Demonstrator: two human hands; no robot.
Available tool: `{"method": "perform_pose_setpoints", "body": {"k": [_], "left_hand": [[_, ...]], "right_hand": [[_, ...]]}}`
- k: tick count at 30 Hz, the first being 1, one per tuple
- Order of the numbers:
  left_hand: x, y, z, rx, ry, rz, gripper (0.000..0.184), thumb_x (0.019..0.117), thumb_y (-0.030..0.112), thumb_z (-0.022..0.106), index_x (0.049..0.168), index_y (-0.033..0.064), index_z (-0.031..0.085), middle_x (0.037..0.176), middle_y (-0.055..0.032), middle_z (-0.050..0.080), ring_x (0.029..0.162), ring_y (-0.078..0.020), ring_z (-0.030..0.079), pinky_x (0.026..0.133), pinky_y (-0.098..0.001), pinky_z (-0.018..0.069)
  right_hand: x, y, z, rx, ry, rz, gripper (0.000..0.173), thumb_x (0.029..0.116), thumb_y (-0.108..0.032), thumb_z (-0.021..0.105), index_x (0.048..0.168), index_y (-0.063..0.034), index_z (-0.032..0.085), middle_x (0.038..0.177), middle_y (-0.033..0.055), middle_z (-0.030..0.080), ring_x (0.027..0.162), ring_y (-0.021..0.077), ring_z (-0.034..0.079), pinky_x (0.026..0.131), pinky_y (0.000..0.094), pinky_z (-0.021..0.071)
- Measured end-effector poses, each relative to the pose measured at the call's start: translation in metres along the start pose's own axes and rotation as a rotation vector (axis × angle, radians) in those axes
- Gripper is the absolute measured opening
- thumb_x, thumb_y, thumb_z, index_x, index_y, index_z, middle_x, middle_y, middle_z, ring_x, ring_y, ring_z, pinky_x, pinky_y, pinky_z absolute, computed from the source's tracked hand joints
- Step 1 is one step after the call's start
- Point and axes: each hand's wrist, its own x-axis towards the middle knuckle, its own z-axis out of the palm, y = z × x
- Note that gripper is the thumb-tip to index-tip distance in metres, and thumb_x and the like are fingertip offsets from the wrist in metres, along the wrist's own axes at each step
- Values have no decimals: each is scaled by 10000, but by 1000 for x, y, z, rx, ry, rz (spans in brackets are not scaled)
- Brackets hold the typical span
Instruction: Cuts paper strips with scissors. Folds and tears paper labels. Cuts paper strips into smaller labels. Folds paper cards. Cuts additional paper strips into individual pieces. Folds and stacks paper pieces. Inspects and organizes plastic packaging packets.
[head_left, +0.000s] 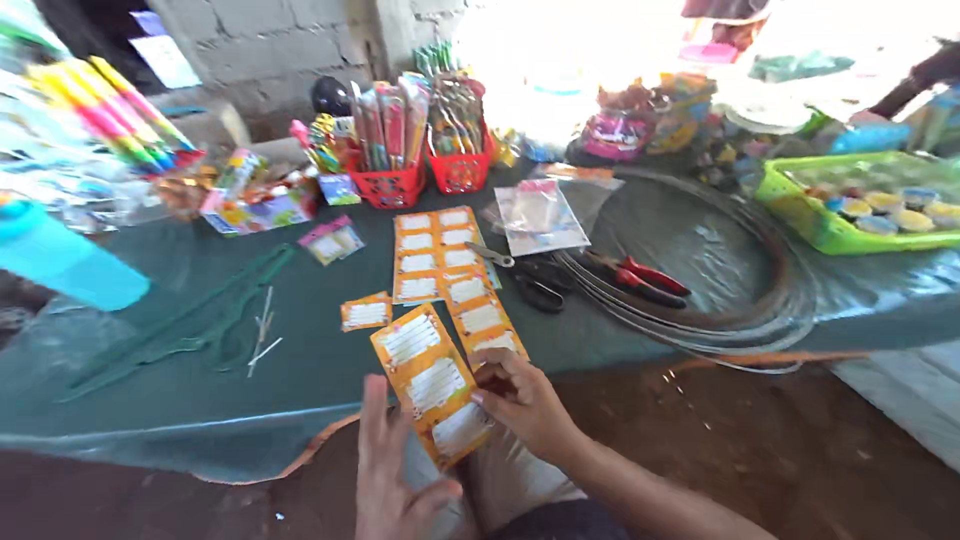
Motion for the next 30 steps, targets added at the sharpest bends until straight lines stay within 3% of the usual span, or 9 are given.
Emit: {"method": "perform_pose_setpoints", "body": {"k": [2,3,5,8,11,14,23,28,30], "left_hand": [[15,-2,1,-171,157,-144,848,895,428,769,1588,181,350,1686,-56,209,1444,-119,424,1064,-315,519],[27,-2,2,-233,207,-221,872,902,291,769,1583,32,289,1607,-111,363,1325,-109,553,981,-299,571],[56,-2,2,-307,273,-391,817,887,85,708,1537,-95,247,1222,-82,687,937,-78,726,776,-267,629],[86,-13,4,-360,296,-473,502,904,3,667,1372,-59,495,898,18,743,751,-56,716,693,-237,616],[104,-27,9,-386,294,-466,187,900,2,688,1076,34,634,829,60,725,728,-36,699,684,-223,603],[114,-37,15,-427,289,-480,53,923,20,683,946,64,664,795,52,711,705,-43,687,671,-228,599],[111,-53,25,-463,306,-504,69,921,12,679,883,69,671,754,54,680,668,-26,650,629,-193,565],[107,-55,24,-442,280,-466,59,913,17,687,885,68,682,752,61,682,666,-15,645,634,-184,560],[104,-55,24,-429,266,-443,55,908,17,690,890,69,688,753,66,685,666,-9,645,636,-178,556]], "right_hand": [[13,-2,4,-2,16,0,312,911,13,644,1214,80,609,974,38,700,828,6,661,746,175,563],[19,-3,6,4,23,-1,303,908,16,643,1203,80,614,970,32,700,827,6,662,744,175,564],[34,-2,7,15,29,-14,273,910,18,644,1176,72,622,964,21,700,825,-1,664,745,171,567],[58,0,3,-1,33,-49,188,932,-17,633,1103,59,649,943,12,692,823,-22,649,761,156,554],[84,0,-7,-89,33,-28,149,958,-61,617,1038,52,670,900,12,667,780,-32,609,718,140,516],[107,2,-20,-111,-22,37,148,978,-88,603,1028,36,666,874,-3,632,758,-19,580,706,155,496],[117,21,-25,-36,-9,62,51,935,-61,648,956,-19,626,830,-30,590,719,-1,561,675,160,486],[121,17,-22,36,-18,89,175,965,-66,615,1120,16,629,966,4,637,841,16,611,768,187,524],[125,13,-21,32,-3,94,133,981,-79,607,1077,4,649,920,-17,642,795,-1,601,726,169,505]]}}
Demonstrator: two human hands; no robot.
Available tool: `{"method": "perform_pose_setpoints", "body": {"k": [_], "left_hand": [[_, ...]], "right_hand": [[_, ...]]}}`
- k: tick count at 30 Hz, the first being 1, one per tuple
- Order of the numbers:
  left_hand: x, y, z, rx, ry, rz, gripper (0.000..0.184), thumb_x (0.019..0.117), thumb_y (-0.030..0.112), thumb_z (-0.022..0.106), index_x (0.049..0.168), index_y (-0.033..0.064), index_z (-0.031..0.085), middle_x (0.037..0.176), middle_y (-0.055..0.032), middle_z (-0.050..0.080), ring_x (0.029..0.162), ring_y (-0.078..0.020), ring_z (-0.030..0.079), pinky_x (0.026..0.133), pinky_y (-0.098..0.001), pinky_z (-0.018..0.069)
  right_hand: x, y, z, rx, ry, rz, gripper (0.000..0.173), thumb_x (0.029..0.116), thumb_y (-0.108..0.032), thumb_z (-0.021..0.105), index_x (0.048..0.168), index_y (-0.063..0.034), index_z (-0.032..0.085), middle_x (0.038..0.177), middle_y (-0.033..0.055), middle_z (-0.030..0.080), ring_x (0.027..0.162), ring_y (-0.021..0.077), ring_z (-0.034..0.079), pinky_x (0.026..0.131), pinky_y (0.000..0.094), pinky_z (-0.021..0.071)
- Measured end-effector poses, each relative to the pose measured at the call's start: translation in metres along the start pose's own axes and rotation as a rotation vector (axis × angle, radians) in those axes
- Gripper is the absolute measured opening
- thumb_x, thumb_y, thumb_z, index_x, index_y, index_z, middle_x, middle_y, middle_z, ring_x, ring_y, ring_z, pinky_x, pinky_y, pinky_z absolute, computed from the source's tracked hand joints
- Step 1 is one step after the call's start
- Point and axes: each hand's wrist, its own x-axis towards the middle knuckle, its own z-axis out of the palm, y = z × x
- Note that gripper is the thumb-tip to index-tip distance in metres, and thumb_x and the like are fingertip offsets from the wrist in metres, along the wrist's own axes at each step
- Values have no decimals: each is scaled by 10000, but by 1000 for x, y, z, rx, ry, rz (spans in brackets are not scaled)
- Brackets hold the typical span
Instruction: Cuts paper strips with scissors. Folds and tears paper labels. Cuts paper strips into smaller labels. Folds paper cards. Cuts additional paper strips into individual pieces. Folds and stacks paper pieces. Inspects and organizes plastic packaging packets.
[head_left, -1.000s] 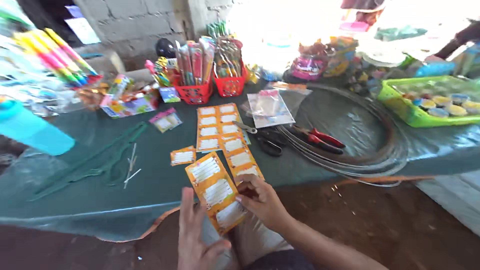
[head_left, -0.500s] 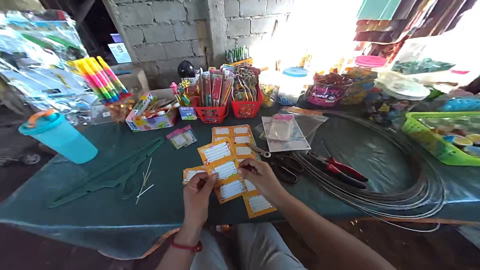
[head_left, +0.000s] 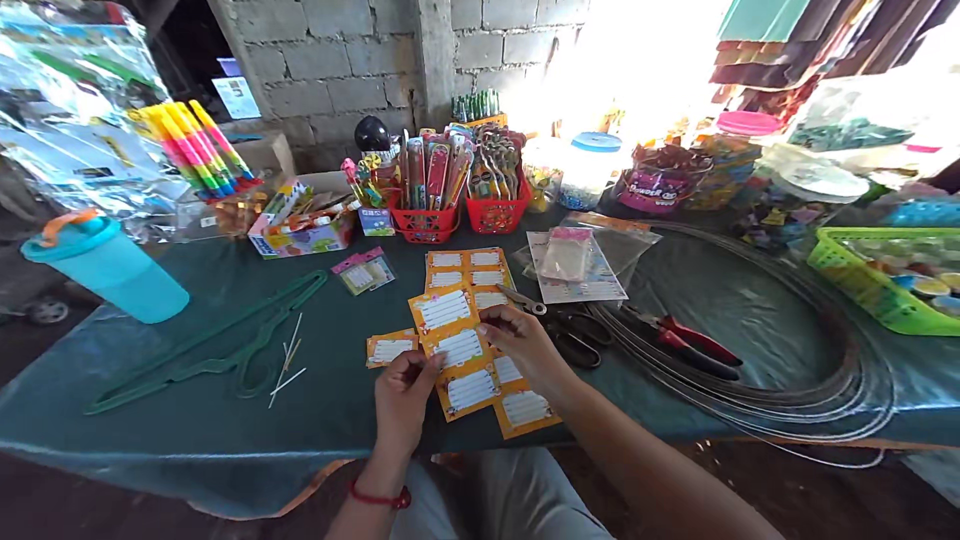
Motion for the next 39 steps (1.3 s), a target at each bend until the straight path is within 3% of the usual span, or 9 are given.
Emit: {"method": "perform_pose_setpoints", "body": {"k": [4,10,16,24,29,34,36,37,39], "left_hand": [[-2,-1,-1,-13,-3,13,53,908,20,694,898,71,686,757,65,690,653,-8,649,617,-173,559],[-2,-2,-2,-21,1,28,53,912,23,690,896,73,684,754,68,688,654,-6,646,621,-175,561],[-3,0,-1,-5,7,24,52,918,12,671,917,64,675,764,71,689,664,-6,655,623,-179,569],[-5,0,-1,-14,2,32,58,930,-1,660,941,55,665,779,62,701,660,-13,662,614,-178,570],[-3,-2,-2,-68,85,15,50,950,7,638,980,47,636,776,41,698,659,-37,669,615,-205,580],[-2,0,-1,-205,169,-48,110,959,-35,593,1025,51,573,777,19,701,654,-66,682,606,-229,591],[-4,0,-2,-150,204,36,319,937,-37,607,1220,19,470,939,-2,705,754,-71,705,665,-253,609],[-5,0,-8,-40,208,143,512,920,-1,625,1362,-37,371,1135,-43,643,905,-66,692,758,-260,606],[-4,14,-30,290,165,432,761,933,172,688,1509,-98,271,1517,-199,426,1304,-116,527,1012,-287,500]], "right_hand": [[5,-2,3,-25,30,-51,48,956,-65,629,968,-27,655,833,-43,609,717,-14,569,672,151,487],[8,4,6,-10,39,-117,23,939,-51,640,951,-34,632,814,-45,604,706,-6,564,660,155,481],[7,5,8,-44,27,-180,209,959,-59,620,1146,29,652,883,-23,642,770,-8,596,717,165,511],[5,6,11,-109,73,-270,136,954,-57,623,1054,26,662,889,-15,648,767,-30,589,703,132,499],[-4,3,10,-269,-32,-220,313,983,-97,592,1265,22,655,973,37,702,815,-1,630,737,154,520],[-19,8,13,-359,-58,-275,327,971,-86,596,1269,26,670,955,76,713,770,5,620,708,143,508],[-21,7,9,-396,-37,-303,303,971,-80,594,1242,20,687,962,83,718,771,4,624,715,137,510],[-22,3,4,-429,-47,-311,290,976,-78,586,1227,15,698,996,100,721,799,17,634,743,144,515],[-21,-12,-9,-509,-127,-307,270,995,-91,568,1202,-11,721,1045,116,715,850,43,644,787,159,520]]}}
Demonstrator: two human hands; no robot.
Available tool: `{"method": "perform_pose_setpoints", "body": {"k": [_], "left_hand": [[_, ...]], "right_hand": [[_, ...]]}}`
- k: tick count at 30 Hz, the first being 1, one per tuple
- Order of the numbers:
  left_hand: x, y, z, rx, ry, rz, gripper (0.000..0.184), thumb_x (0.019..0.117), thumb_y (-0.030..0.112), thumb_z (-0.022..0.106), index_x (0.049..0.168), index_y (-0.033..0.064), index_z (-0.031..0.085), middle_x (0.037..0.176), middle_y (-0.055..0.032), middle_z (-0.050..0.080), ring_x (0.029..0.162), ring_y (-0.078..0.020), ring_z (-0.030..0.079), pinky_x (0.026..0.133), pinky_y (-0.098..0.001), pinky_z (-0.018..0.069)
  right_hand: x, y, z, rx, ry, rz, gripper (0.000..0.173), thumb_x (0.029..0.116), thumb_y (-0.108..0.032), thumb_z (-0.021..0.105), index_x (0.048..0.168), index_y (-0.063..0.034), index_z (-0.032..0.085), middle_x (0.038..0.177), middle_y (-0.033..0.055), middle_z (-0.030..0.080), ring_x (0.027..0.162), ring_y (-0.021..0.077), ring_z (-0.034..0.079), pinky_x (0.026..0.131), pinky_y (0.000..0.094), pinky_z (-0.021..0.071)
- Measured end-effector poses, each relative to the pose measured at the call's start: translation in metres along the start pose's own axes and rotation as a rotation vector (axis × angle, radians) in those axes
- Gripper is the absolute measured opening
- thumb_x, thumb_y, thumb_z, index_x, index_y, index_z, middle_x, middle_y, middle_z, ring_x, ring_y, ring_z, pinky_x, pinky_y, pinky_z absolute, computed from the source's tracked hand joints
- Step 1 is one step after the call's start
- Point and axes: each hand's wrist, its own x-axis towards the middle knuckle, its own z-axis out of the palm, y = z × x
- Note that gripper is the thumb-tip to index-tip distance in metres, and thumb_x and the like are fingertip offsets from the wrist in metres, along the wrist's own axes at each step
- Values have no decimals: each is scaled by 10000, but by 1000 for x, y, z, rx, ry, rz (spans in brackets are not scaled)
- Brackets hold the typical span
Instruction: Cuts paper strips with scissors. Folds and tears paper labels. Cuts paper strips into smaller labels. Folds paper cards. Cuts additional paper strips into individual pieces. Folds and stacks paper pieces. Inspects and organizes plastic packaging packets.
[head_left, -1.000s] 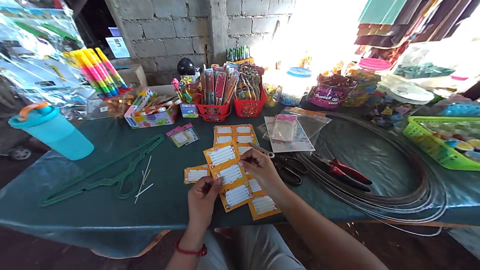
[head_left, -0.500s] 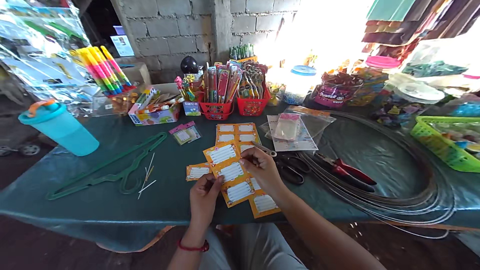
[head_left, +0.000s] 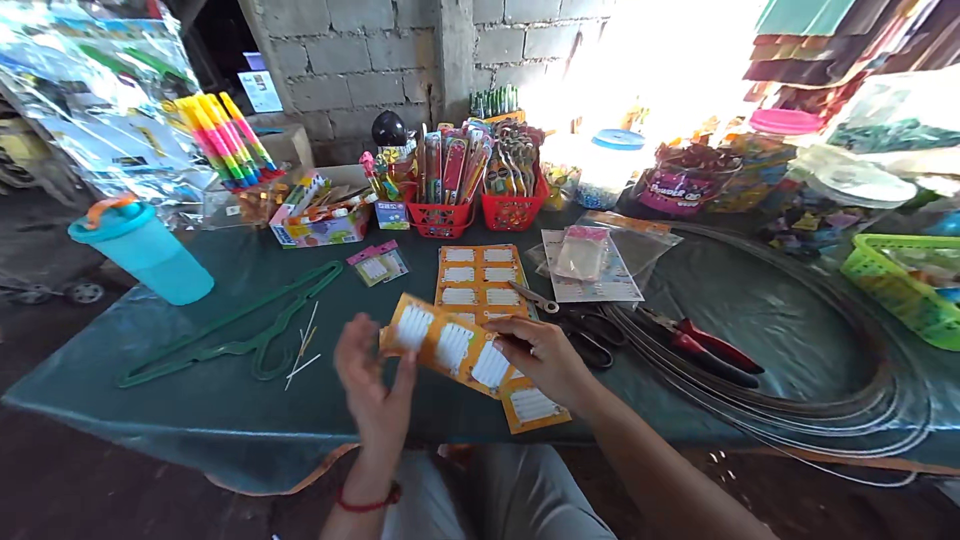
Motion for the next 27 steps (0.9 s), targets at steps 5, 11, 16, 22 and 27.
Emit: {"method": "perform_pose_setpoints", "body": {"k": [5,11,16,22,27], "left_hand": [[31,46,-28,612,-416,394,406,993,450,584,1263,179,721,1329,-92,679,1296,-346,594,1082,-783,228],[27,31,-28,232,-584,33,232,942,207,666,1092,68,777,972,-32,743,881,-39,697,825,-195,574],[24,30,-30,129,-453,-49,174,930,140,692,1039,30,770,961,-18,717,846,30,668,772,-115,555],[18,24,-29,95,-411,-71,132,887,126,733,974,31,760,929,4,721,817,30,675,747,-121,567],[12,32,-36,43,-611,-195,185,868,174,748,1002,47,732,869,51,728,758,34,675,703,-146,575]], "right_hand": [[8,-19,-26,-35,-231,-105,230,1009,-125,578,1133,-15,738,978,102,709,821,47,627,757,159,504],[13,-24,-22,12,-155,-58,192,992,-138,613,1083,-16,729,975,55,702,769,-29,579,709,115,471],[7,-17,-26,72,-85,8,175,983,-126,622,1079,-11,713,940,14,681,764,-50,572,695,106,472],[4,-14,-32,127,10,16,113,953,-98,660,1012,-12,703,909,-21,682,789,-66,604,734,102,505],[9,-13,-29,157,-9,-13,102,940,-99,681,973,-3,687,872,-24,665,764,-67,590,715,100,496]]}}
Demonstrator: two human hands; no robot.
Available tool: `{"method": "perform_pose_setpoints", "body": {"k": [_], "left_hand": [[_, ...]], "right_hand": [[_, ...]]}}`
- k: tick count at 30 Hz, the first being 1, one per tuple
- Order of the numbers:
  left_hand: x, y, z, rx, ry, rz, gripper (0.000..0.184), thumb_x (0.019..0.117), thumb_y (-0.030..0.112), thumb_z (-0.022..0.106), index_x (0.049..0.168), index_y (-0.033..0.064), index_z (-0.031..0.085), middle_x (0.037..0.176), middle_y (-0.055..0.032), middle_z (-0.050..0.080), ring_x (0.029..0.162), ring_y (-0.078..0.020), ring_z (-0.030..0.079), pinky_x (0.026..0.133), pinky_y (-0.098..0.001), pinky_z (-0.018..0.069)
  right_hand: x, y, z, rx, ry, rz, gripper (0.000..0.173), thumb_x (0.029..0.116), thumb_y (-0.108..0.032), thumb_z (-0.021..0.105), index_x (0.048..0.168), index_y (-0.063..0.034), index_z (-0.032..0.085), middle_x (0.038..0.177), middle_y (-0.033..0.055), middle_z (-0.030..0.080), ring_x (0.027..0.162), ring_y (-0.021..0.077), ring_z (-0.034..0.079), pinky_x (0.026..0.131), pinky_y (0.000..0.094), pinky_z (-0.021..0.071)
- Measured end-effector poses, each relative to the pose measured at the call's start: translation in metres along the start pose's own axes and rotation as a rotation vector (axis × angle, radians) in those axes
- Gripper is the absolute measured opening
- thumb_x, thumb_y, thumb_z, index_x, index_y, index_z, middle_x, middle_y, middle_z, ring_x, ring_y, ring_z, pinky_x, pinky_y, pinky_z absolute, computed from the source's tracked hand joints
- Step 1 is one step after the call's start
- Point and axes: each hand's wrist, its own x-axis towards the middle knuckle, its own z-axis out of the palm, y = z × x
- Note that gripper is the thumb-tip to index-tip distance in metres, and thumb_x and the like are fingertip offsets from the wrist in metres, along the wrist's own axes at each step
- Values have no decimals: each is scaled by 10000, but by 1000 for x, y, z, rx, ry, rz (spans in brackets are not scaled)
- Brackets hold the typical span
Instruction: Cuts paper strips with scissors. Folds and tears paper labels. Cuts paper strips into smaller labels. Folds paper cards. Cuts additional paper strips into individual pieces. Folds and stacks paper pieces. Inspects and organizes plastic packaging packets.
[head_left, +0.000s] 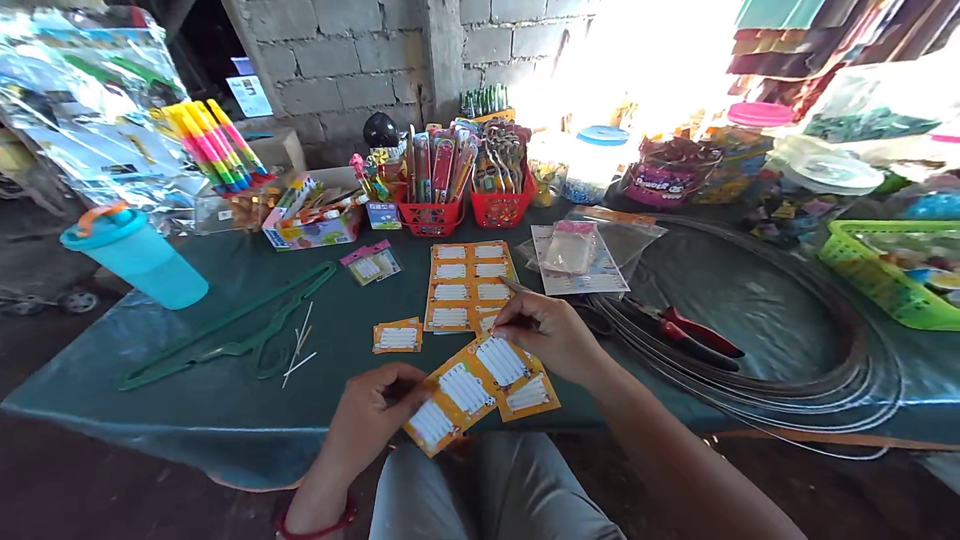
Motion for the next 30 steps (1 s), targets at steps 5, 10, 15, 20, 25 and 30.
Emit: {"method": "perform_pose_setpoints", "body": {"k": [5,10,15,20,25,30], "left_hand": [[10,15,10,-49,-232,-170,305,916,109,708,1207,25,676,956,2,740,813,-17,694,759,-213,588],[22,-10,19,-350,216,-194,727,946,-16,632,1563,16,248,1098,-109,722,904,-171,750,791,-335,644],[27,-40,30,-244,433,-21,511,954,-31,606,1439,-92,457,1271,-154,656,992,-88,697,838,-245,591],[22,-47,32,-147,506,65,281,942,-20,614,1210,-70,681,1156,-139,666,934,-17,666,804,-156,560],[17,-43,33,-169,555,63,422,890,-37,655,1307,-90,613,1242,-197,625,1015,-74,681,822,-194,584],[15,-45,35,-98,601,131,293,893,-28,662,1180,-74,703,1176,-197,651,972,-37,677,803,-151,565]], "right_hand": [[5,-3,8,-129,8,-72,179,979,-128,625,1054,18,697,971,70,706,856,49,667,783,208,560],[-23,32,-38,-810,138,224,197,997,-100,607,1125,17,699,1090,246,693,997,436,689,845,604,549],[-55,61,-50,-894,9,456,291,996,-89,622,1265,15,662,1245,301,635,1153,507,616,949,656,485],[-48,57,-52,-869,-69,465,456,955,-38,647,1407,-51,593,1306,266,629,1193,479,608,997,621,472],[-42,47,-52,-861,-20,497,521,904,-18,666,1416,-52,575,1311,302,592,1130,507,621,915,654,494],[-65,32,-42,-563,171,311,505,929,-87,677,1411,15,563,1199,238,665,1012,354,672,880,514,544]]}}
